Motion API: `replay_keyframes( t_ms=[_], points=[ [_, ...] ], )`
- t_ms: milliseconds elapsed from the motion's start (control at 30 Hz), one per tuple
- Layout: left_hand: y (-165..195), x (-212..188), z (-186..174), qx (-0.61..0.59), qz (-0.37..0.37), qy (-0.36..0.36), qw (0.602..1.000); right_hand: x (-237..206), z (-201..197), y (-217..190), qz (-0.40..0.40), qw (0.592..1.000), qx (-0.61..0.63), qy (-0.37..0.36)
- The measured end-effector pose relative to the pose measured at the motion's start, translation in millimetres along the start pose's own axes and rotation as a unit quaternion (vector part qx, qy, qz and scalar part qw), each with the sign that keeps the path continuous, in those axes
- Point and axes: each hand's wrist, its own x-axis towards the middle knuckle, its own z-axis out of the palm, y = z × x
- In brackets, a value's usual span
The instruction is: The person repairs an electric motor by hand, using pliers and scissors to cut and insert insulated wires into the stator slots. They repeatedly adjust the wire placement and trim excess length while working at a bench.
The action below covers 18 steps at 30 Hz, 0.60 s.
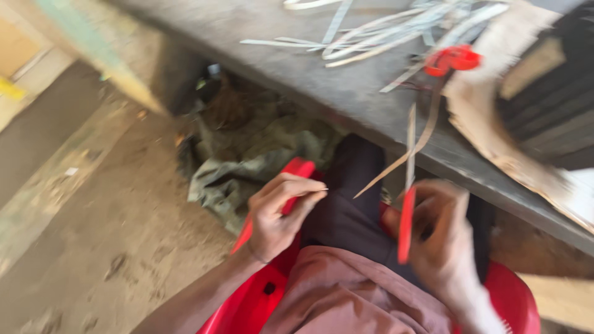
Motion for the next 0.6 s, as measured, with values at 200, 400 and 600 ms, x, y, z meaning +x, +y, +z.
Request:
replay_keyframes(
  t_ms=[200, 400, 600],
  points=[
    [-16, -3, 0, -0.01, 0.013, -0.02, 1.0, 64, -63, -6, -0.201, 0.924, -0.309, 0.102],
    [-66, -27, -4, -0.068, -0.071, -0.012, 0.995, 95, -57, 42, -0.123, 0.917, -0.375, -0.062],
    [-133, -43, 40, -0.092, -0.114, -0.054, 0.988, 120, -49, 61, -0.31, 0.869, -0.385, -0.029]
  ],
)
